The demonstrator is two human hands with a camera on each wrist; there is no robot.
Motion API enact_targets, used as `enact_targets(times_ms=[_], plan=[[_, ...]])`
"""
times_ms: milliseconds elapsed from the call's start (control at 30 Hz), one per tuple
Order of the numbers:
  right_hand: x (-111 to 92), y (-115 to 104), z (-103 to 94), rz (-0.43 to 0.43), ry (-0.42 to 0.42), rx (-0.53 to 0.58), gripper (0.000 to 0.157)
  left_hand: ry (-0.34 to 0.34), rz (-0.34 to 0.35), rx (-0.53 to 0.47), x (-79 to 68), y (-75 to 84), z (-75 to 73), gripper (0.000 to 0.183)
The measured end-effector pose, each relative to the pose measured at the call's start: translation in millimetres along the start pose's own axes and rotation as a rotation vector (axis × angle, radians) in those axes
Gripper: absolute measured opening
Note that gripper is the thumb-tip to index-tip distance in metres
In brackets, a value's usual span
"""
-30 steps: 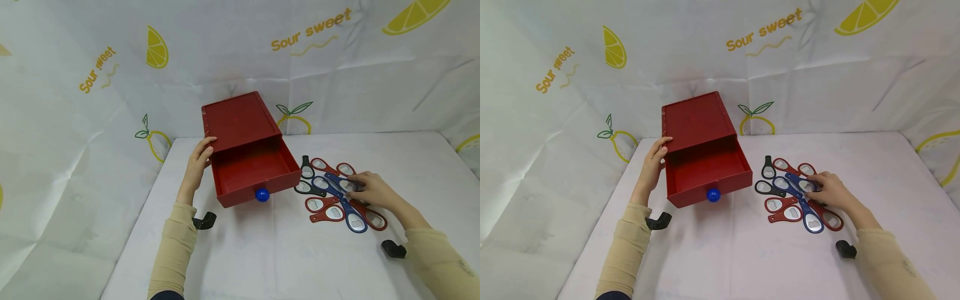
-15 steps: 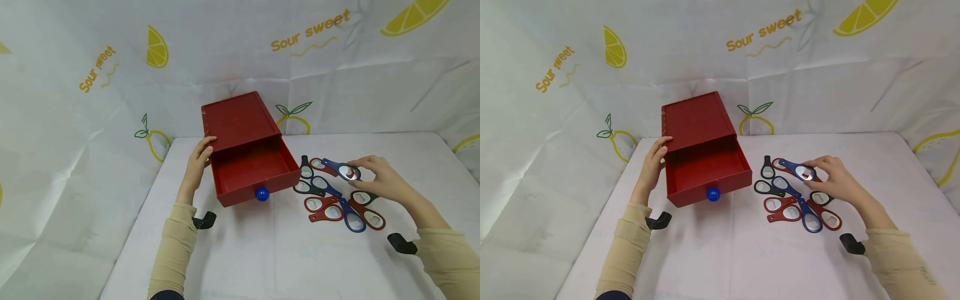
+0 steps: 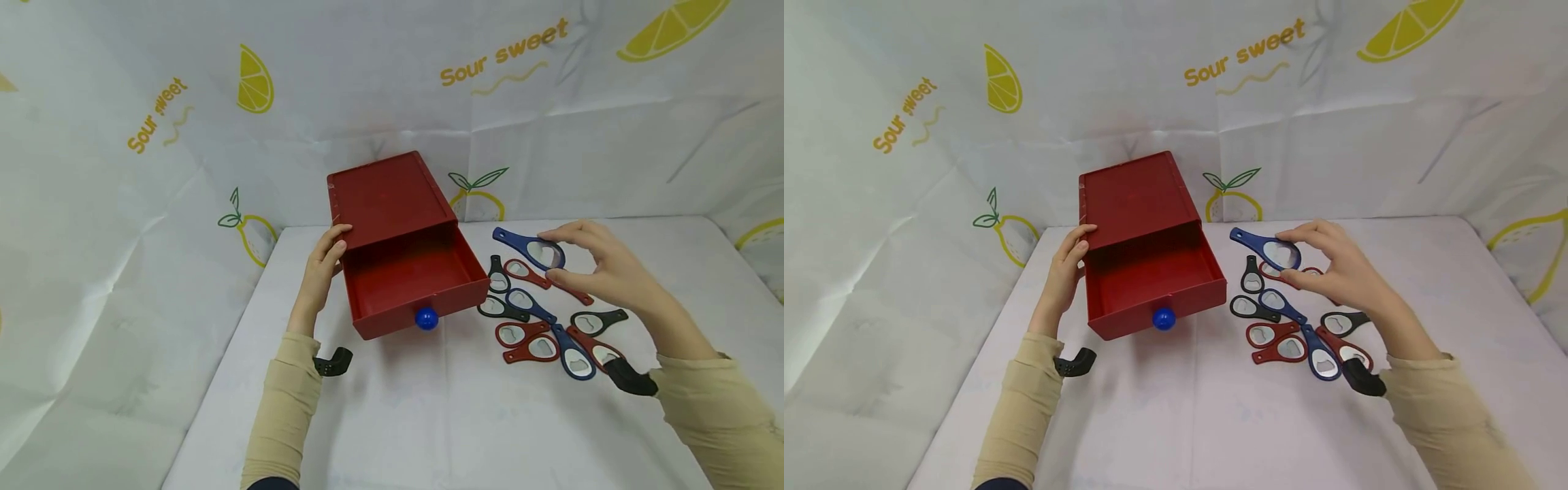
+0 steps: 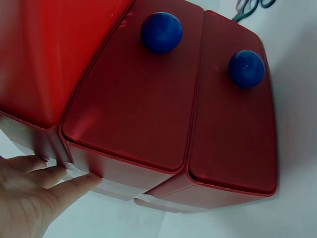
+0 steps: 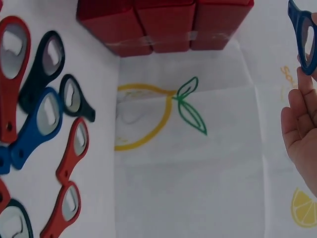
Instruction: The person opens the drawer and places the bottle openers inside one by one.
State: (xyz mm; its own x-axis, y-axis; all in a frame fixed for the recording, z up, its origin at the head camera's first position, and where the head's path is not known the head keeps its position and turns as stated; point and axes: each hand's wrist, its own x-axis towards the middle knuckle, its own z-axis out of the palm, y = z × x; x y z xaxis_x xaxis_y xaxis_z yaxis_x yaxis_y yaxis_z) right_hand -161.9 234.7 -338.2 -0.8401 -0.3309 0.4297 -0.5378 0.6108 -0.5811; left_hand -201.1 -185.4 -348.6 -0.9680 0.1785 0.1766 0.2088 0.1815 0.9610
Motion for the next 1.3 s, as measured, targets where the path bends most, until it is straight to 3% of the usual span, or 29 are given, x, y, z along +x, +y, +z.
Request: enact_targets(times_ms=[300, 633, 767, 1033, 1300], plan=[[35, -36, 12.3, -0.116, -0.028, 0.054, 0.053, 0.002, 0.012, -0.004, 0.4, -1.1, 1.1, 0.037], [73, -61, 38.9, -0.161, -0.183, 0.157, 0.045, 0.005, 0.018, -0.014, 1.0, -1.0, 0.9, 0.039], [85, -69, 51.8, -0.143, -0.236, 0.185, 0.042, 0.003, 0.015, -0.018, 0.3, -1.3, 0.9, 0.039], [102, -84, 77.6, -0.122, -0.436, 0.116, 0.043, 0.008, -0.011, -0.007, -3.6, -2.4, 1.4, 0.040], [114, -97, 94.4, -0.126, -0.564, 0.034, 0.044, 0.021, 0.005, -0.064, 8.9, -21.8, -2.7, 0.038]])
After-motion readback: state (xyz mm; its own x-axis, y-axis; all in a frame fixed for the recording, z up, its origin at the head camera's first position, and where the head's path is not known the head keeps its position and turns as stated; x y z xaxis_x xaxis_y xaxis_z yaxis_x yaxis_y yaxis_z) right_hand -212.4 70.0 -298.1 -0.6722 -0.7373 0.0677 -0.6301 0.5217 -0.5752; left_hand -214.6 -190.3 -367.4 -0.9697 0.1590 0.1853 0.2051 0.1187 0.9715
